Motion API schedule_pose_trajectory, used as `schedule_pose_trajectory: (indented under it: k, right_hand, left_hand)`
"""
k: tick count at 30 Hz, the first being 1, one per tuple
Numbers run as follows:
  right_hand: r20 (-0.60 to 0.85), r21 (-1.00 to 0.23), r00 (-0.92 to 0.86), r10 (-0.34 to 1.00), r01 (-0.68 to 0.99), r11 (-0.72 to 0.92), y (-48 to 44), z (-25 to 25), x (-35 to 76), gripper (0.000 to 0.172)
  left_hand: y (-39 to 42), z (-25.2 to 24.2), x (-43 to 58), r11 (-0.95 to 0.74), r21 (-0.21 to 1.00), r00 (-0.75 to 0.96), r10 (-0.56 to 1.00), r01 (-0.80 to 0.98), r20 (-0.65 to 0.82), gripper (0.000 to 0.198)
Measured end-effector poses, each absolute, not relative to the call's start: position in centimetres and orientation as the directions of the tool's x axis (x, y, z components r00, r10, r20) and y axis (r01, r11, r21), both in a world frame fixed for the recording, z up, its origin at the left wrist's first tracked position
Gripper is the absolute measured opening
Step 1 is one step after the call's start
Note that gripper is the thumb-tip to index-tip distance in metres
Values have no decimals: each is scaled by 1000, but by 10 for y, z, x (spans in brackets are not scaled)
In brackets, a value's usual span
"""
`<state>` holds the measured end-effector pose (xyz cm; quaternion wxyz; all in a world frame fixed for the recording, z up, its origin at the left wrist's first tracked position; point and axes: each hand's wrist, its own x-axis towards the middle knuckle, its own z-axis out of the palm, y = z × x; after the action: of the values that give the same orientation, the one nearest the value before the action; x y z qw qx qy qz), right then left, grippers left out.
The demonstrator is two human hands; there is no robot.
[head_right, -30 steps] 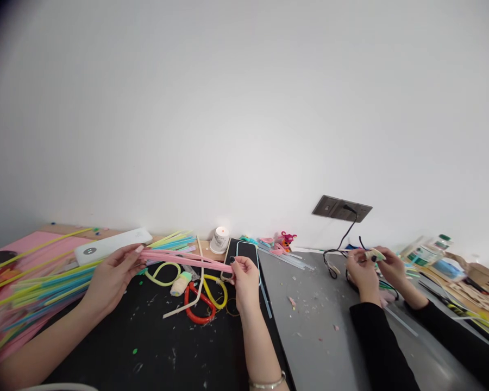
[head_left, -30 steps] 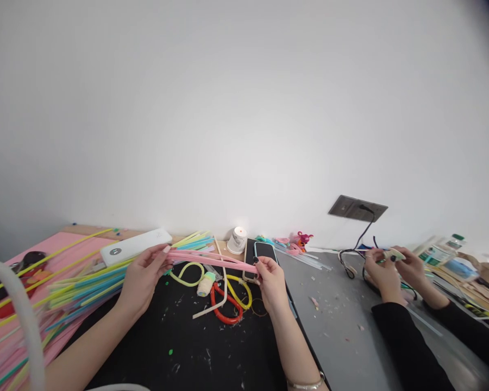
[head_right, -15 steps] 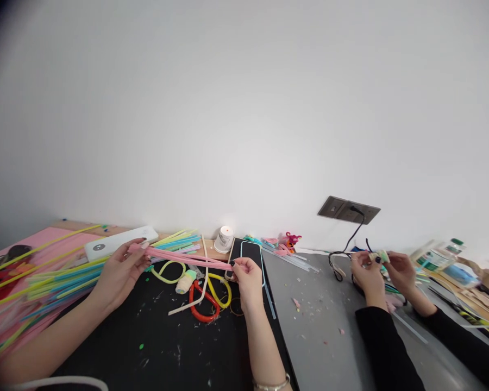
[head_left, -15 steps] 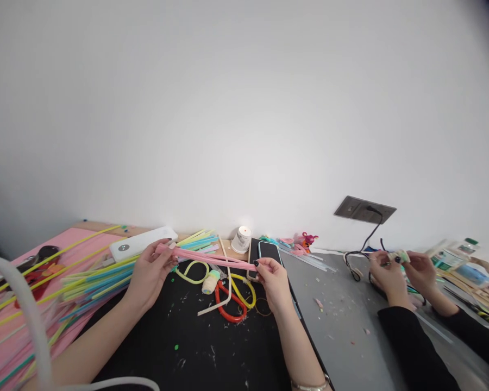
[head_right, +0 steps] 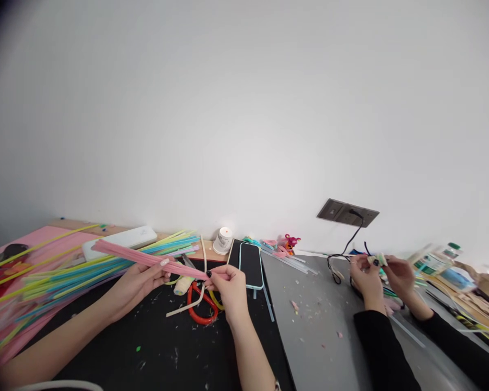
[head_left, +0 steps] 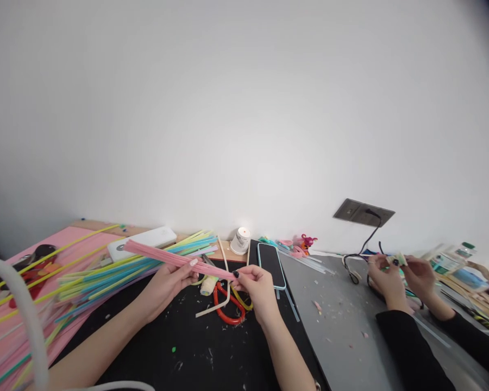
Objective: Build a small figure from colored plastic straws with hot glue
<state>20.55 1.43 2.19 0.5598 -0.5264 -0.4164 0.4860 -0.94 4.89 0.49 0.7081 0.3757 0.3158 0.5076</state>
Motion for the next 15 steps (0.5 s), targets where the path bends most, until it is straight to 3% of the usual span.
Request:
schedule_pose_trajectory:
  k: [9,15]
  right_hand:
    - [-139,-990,-172,975,20,-138,1,23,187,24]
    - [-108,-988,-305,946,138,-68,-10,19,173,11]
  left_hand:
    - [46,10,-10,146,923,317,948,-355,-28,27]
    - [38,11,-1,107,986,438,898,-124,-42,30]
